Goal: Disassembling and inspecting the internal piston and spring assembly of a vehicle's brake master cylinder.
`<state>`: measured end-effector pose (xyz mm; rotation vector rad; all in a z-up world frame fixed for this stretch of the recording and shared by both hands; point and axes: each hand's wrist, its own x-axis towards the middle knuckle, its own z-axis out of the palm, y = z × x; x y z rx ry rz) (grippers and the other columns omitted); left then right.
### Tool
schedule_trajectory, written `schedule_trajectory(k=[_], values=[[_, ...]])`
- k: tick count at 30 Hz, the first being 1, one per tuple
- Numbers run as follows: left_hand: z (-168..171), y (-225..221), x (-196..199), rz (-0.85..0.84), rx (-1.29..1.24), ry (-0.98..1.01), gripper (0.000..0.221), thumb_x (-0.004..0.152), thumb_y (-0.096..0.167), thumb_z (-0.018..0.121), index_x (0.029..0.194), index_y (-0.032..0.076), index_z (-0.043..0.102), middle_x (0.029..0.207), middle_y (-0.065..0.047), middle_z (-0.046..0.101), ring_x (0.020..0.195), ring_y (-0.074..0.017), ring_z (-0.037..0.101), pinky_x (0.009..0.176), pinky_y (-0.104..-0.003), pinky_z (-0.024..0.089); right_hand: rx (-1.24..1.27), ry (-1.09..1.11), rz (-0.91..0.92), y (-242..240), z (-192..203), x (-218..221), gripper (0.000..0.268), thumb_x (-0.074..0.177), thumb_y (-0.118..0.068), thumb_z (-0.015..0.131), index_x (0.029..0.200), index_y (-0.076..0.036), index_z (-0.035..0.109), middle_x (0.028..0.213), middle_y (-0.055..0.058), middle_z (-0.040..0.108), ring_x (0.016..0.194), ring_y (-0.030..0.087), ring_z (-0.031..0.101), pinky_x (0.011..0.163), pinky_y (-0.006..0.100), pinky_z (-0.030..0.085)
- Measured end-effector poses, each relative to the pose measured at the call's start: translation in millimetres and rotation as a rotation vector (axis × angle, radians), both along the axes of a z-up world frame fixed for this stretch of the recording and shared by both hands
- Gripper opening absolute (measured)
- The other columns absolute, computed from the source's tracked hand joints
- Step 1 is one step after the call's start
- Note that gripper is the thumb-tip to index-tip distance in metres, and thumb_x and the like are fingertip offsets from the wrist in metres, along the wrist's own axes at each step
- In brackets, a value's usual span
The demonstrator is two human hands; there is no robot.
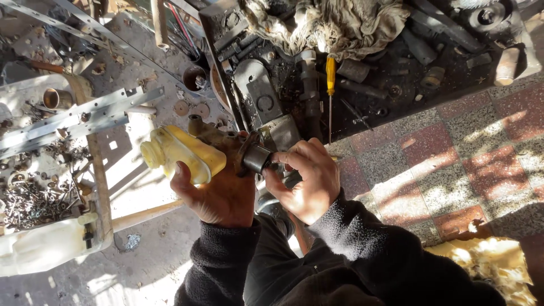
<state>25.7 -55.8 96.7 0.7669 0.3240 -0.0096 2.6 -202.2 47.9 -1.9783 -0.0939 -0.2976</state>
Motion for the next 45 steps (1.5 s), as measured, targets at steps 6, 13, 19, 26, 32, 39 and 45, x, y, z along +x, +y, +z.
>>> schedule_trajectory(k=[6, 13, 19, 26, 32, 39, 45], values=[[9.3, -10.3, -2.4, 0.022, 0.017, -0.056, 0.08, 0.088, 0.052, 0.071, 0.157, 0.019, 0.046, 0.127, -0.003, 0.064, 0.121, -0.0304, 0.061, 0.114, -0.058, 0.045, 0.009, -0.074, -0.061, -2.7, 0.3, -1.8, 0.023, 0.072, -0.013, 0.083, 0.09, -0.005, 0.072, 0.079, 0.003, 0.06, 0.077, 0.018, 0.058, 0.063, 0.033, 0.052], [16.7, -21.4, -7.0, 0.058, 0.064, -0.074, 0.08, 0.084, 0.05, 0.072, 0.154, 0.018, 0.048, 0.124, -0.004, 0.065, 0.118, -0.0279, 0.062, 0.113, -0.057, 0.044, 0.054, -0.18, -0.096, -7.7, 7.0, -6.5, 0.024, 0.073, -0.008, 0.079, 0.089, -0.002, 0.063, 0.084, 0.005, 0.061, 0.078, 0.02, 0.058, 0.066, 0.034, 0.051], [18.6, -27.4, -11.2, 0.045, 0.025, -0.16, 0.066, 0.093, 0.049, 0.073, 0.145, 0.012, 0.053, 0.122, -0.008, 0.063, 0.112, -0.0281, 0.058, 0.117, -0.055, 0.043, 0.05, -0.133, -0.116, -10.8, 9.9, -9.7, 0.022, 0.072, -0.007, 0.078, 0.089, -0.005, 0.064, 0.082, 0.004, 0.06, 0.077, 0.02, 0.059, 0.067, 0.034, 0.051], [23.8, -35.2, -12.0, 0.093, 0.062, -0.095, 0.073, 0.081, 0.046, 0.079, 0.139, 0.01, 0.052, 0.121, -0.007, 0.063, 0.118, -0.0285, 0.062, 0.113, -0.055, 0.047, 0.062, -0.146, -0.09, -8.4, -14.0, -13.7, 0.028, 0.074, -0.009, 0.082, 0.094, -0.005, 0.062, 0.086, 0.006, 0.064, 0.077, 0.018, 0.064, 0.069, 0.034, 0.057], [25.8, -38.5, -11.5, 0.09, 0.063, -0.169, 0.075, 0.083, 0.046, 0.077, 0.144, 0.012, 0.05, 0.126, -0.006, 0.063, 0.12, -0.0279, 0.061, 0.112, -0.053, 0.047, 0.111, -0.371, -0.048, -10.4, -19.8, -6.7, 0.045, 0.09, -0.006, 0.083, 0.119, -0.002, 0.049, 0.101, 0.007, 0.068, 0.086, 0.018, 0.071, 0.073, 0.03, 0.061], [30.0, -39.8, -8.2, 0.072, 0.067, -0.221, 0.072, 0.087, 0.048, 0.072, 0.145, 0.011, 0.05, 0.128, -0.008, 0.063, 0.121, -0.029, 0.061, 0.112, -0.051, 0.047, 0.337, -0.179, 0.041, -10.5, -9.2, -10.3, 0.051, 0.068, 0.007, 0.071, 0.117, 0.008, 0.059, 0.108, 0.019, 0.068, 0.096, 0.031, 0.07, 0.086, 0.036, 0.058], [34.8, -43.1, -1.4, 0.066, 0.069, -0.249, 0.069, 0.087, 0.048, 0.069, 0.144, 0.013, 0.051, 0.125, -0.007, 0.064, 0.118, -0.0273, 0.062, 0.113, -0.054, 0.046, 0.478, 0.033, 0.023, -13.6, 32.8, -0.1, 0.027, 0.078, 0.002, 0.066, 0.105, 0.004, 0.072, 0.099, 0.011, 0.078, 0.087, 0.018, 0.076, 0.082, 0.027, 0.062]])
